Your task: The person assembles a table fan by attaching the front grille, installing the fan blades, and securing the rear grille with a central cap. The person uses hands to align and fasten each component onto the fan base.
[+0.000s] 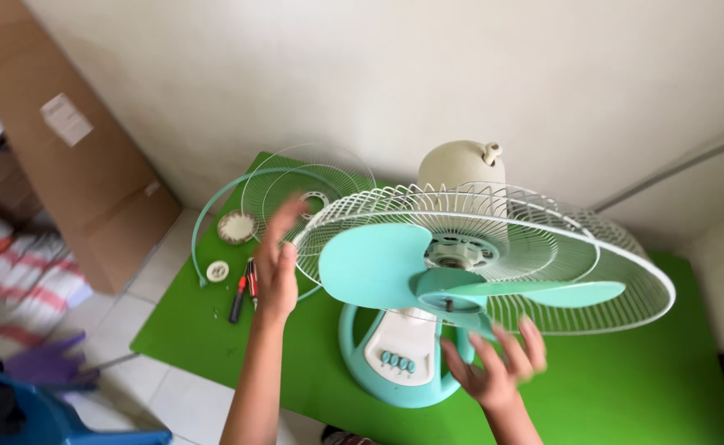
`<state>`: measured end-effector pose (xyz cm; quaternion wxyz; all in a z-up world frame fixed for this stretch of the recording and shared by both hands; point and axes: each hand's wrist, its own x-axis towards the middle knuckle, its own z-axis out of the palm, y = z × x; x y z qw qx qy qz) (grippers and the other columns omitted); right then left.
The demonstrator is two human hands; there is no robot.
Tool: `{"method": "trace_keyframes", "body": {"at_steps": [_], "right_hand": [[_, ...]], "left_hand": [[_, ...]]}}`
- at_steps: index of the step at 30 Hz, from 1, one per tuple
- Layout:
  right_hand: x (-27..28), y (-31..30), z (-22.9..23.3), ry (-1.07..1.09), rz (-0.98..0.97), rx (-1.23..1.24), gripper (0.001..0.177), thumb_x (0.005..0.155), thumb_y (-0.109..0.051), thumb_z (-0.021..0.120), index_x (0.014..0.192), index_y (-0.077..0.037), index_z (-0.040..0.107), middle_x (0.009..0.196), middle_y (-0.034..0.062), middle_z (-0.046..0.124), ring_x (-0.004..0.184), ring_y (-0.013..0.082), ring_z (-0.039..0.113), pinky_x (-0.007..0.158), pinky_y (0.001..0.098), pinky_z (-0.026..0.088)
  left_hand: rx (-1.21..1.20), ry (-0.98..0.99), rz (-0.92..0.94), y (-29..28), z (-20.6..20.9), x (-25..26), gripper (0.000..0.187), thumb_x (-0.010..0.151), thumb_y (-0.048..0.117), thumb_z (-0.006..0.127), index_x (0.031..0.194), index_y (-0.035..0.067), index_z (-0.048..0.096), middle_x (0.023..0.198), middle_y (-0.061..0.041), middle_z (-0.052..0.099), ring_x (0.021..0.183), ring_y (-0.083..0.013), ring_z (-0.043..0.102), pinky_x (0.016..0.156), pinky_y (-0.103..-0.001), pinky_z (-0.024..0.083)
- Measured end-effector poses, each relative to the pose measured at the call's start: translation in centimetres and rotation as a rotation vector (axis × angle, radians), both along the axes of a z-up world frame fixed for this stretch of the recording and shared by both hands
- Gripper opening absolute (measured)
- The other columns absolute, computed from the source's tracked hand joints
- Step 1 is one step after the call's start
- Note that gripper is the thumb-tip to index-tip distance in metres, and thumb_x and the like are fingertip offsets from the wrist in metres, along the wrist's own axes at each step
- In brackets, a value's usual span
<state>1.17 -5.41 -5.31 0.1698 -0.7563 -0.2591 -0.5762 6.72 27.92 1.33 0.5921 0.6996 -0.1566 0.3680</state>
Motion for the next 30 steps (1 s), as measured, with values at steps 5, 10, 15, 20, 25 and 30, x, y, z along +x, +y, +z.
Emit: {"method": "trace_keyframes", "body": {"at_steps": [5, 10, 15, 20, 25, 30], "right_hand": [[2.0, 4.5, 0.6, 0.097, -0.159, 0.121, 0.077, 0.082, -0.032, 0.092, 0.138, -0.011, 0.044, 0.134, 0.0195, 0.038, 0.131, 0.0439, 0.039, 0.111, 0.0581, 0.036], [3.0, 4.9, -1.0, 0.047, -0.225, 0.200, 0.076, 0.087, -0.020, 0.089, 0.142, -0.014, 0.038, 0.138, 0.0186, 0.037, 0.127, 0.0401, 0.044, 0.108, 0.0530, 0.040], [3.3, 5.0, -2.2, 0.094, -0.220, 0.304, 0.089, 0.089, -0.022, 0.089, 0.152, -0.008, 0.027, 0.138, 0.0230, 0.038, 0.123, 0.0375, 0.045, 0.105, 0.0483, 0.043], [2.8, 4.8, -1.1, 0.304, -0.166, 0.416, 0.094, 0.075, -0.026, 0.082, 0.151, -0.007, 0.030, 0.132, 0.0215, 0.042, 0.119, 0.0348, 0.045, 0.102, 0.0478, 0.046], [3.4, 5.6, 0.9, 0.527, 0.016, 0.725, 0.114, 0.074, -0.047, 0.090, 0.152, -0.002, 0.020, 0.126, 0.0176, 0.037, 0.105, 0.0245, 0.049, 0.084, 0.0394, 0.042], [3.9, 5.8, 1.9, 0.544, 0.334, 0.862, 0.107, 0.095, -0.046, 0.078, 0.160, -0.004, 0.003, 0.158, 0.0193, 0.025, 0.151, 0.0311, 0.032, 0.128, 0.0456, 0.029]], "left_hand": [[-0.027, 0.117, -0.290, 0.5, -6.9, 2.9, 0.096, 0.099, 0.079, 0.034, 0.143, -0.004, 0.055, 0.132, -0.020, 0.067, 0.126, -0.0287, 0.064, 0.110, -0.047, 0.050], [-0.003, 0.084, -0.235, 0.3, -9.8, 1.8, 0.099, 0.097, 0.082, 0.028, 0.137, -0.002, 0.063, 0.117, -0.013, 0.076, 0.106, -0.0245, 0.075, 0.098, -0.039, 0.057], [0.019, 0.052, -0.216, -1.6, -7.1, -1.9, 0.099, 0.099, 0.079, 0.032, 0.133, -0.010, 0.060, 0.118, -0.019, 0.074, 0.108, -0.0292, 0.075, 0.098, -0.041, 0.059], [0.061, 0.012, -0.098, -3.1, -5.5, -4.8, 0.099, 0.102, 0.076, 0.034, 0.132, -0.016, 0.056, 0.116, -0.025, 0.073, 0.105, -0.0312, 0.075, 0.093, -0.038, 0.061], [0.106, -0.049, 0.074, -4.7, -6.5, -6.6, 0.094, 0.104, 0.072, 0.033, 0.126, -0.016, 0.059, 0.107, -0.024, 0.074, 0.092, -0.0282, 0.078, 0.077, -0.033, 0.062], [0.133, -0.048, 0.235, -7.8, -7.5, -8.8, 0.092, 0.101, 0.072, 0.031, 0.118, -0.012, 0.065, 0.092, -0.016, 0.076, 0.074, -0.0187, 0.076, 0.064, -0.029, 0.060]]}}
